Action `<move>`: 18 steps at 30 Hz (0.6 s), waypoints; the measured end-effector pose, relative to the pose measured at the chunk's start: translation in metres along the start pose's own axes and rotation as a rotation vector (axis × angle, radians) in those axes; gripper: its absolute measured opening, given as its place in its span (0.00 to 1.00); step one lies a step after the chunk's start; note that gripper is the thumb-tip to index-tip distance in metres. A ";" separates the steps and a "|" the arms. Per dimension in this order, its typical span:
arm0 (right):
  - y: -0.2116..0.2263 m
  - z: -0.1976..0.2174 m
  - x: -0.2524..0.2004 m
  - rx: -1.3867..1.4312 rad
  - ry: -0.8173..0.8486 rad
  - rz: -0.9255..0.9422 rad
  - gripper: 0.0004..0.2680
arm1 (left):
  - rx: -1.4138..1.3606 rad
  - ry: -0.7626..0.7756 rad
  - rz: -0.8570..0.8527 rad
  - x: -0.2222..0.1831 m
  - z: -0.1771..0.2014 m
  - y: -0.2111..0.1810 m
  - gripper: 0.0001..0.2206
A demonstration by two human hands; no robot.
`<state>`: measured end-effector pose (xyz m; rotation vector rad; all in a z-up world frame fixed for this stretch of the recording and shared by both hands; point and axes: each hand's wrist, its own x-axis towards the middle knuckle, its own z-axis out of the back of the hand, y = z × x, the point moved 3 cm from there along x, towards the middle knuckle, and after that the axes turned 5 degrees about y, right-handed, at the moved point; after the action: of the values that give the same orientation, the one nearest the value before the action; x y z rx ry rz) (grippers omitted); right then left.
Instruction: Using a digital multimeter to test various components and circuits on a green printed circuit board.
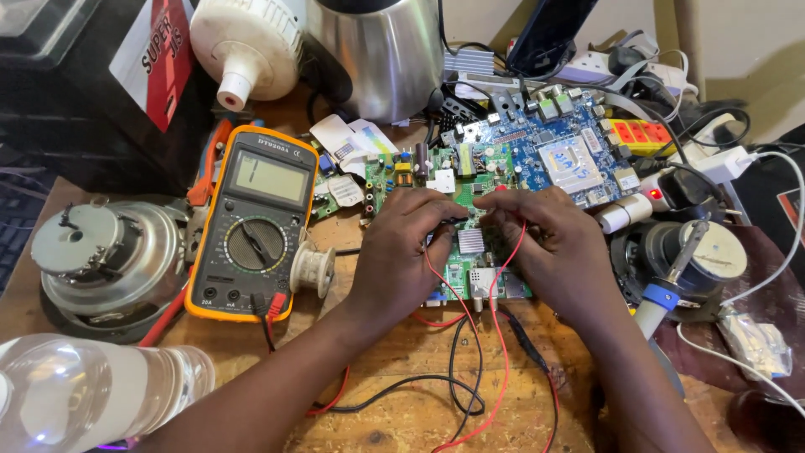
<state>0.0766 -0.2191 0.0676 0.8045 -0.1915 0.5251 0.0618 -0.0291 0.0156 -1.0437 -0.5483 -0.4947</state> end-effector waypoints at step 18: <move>0.009 0.004 0.001 0.258 -0.112 -0.213 0.09 | 0.003 0.002 -0.004 -0.001 -0.003 0.003 0.12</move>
<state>0.0728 -0.2166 0.0769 1.0933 -0.1410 0.3068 0.0632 -0.0301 0.0121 -1.0393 -0.5491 -0.4988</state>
